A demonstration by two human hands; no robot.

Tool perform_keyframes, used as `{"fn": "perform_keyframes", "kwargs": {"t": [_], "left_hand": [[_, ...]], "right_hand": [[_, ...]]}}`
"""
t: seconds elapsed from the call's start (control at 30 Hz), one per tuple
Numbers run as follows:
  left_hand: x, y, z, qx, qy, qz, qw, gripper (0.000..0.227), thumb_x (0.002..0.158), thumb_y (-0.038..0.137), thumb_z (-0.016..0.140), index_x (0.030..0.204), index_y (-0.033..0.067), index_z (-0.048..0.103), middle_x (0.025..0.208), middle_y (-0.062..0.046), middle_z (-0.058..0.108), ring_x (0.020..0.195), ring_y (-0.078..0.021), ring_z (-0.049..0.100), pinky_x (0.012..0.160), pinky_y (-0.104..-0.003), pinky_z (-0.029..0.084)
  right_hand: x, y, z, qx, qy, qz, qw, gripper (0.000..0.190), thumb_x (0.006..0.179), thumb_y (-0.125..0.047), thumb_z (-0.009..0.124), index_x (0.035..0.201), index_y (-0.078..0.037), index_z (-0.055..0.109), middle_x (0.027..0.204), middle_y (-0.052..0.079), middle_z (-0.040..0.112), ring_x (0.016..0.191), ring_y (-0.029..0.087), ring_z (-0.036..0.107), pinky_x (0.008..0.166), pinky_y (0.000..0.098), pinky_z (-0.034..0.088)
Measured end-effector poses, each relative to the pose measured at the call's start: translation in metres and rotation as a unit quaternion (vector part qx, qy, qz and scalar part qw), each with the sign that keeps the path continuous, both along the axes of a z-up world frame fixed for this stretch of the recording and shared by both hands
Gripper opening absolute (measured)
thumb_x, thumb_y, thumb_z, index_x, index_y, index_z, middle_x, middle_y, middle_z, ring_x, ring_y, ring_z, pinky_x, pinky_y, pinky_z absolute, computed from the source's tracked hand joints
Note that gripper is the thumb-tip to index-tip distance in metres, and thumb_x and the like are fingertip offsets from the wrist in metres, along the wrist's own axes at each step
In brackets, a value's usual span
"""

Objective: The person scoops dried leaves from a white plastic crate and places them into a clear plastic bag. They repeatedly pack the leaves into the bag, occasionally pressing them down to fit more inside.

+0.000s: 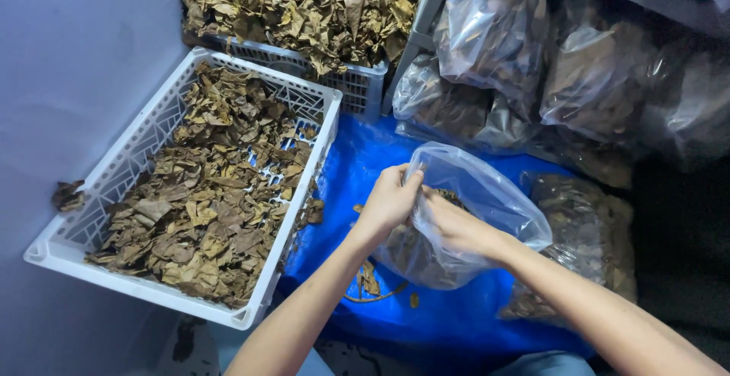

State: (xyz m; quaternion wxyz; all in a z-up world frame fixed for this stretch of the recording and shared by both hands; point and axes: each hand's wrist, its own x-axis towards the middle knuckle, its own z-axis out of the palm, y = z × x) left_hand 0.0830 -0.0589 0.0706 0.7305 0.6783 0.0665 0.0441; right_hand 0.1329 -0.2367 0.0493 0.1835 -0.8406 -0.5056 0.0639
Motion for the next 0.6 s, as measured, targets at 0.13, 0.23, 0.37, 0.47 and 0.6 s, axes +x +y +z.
{"fn": "perform_keyframes", "kwargs": {"t": [0.13,0.23,0.37,0.47,0.6], "left_hand": [[-0.006,-0.009,0.003,-0.008,0.002,0.01,1.0,0.035,0.1,0.013,0.048,0.108,-0.0085,0.074,0.074,-0.017,0.07,0.06,-0.019,0.061,0.048,-0.039,0.049],[0.001,-0.017,-0.003,-0.066,0.009,0.022,0.998,0.036,0.101,0.011,0.045,0.108,-0.0127,0.071,0.066,-0.017,0.066,0.052,-0.0195,0.058,0.044,-0.034,0.048],[0.004,-0.03,-0.016,-0.162,0.027,0.044,0.985,0.035,0.103,0.01,0.042,0.093,-0.0137,0.066,0.053,-0.016,0.058,0.043,-0.0178,0.054,0.037,-0.028,0.041],[-0.003,-0.026,0.004,-0.184,0.033,0.043,0.981,0.035,0.104,0.009,0.04,0.099,-0.0164,0.063,0.055,-0.014,0.056,0.045,-0.0155,0.051,0.039,-0.027,0.041],[-0.001,-0.026,0.002,-0.194,0.039,0.046,0.979,0.031,0.102,0.01,0.044,0.081,-0.0033,0.062,0.049,-0.012,0.055,0.039,-0.0139,0.049,0.035,-0.026,0.038]], "right_hand": [[0.001,-0.016,-0.027,0.011,0.093,0.041,0.995,0.051,0.097,-0.004,0.051,0.144,0.014,0.044,0.134,0.023,0.055,0.138,0.035,0.043,0.123,0.0381,0.025],[0.043,-0.023,-0.065,-0.123,0.066,0.132,0.981,0.047,0.095,-0.014,0.057,0.14,-0.002,0.053,0.128,0.014,0.061,0.128,0.029,0.049,0.119,0.0371,0.024],[0.066,-0.025,-0.088,-0.228,0.026,0.222,0.948,0.045,0.094,-0.026,0.062,0.138,-0.015,0.058,0.126,0.009,0.06,0.119,0.025,0.051,0.114,0.0412,0.022],[0.066,-0.024,-0.095,-0.225,0.031,0.198,0.954,0.051,0.094,-0.032,0.061,0.141,-0.015,0.055,0.132,0.013,0.054,0.123,0.03,0.046,0.115,0.0436,0.023],[0.065,-0.018,-0.099,-0.219,0.036,0.167,0.961,0.059,0.093,-0.04,0.061,0.144,-0.013,0.05,0.138,0.017,0.046,0.128,0.036,0.039,0.115,0.0468,0.023]]}}
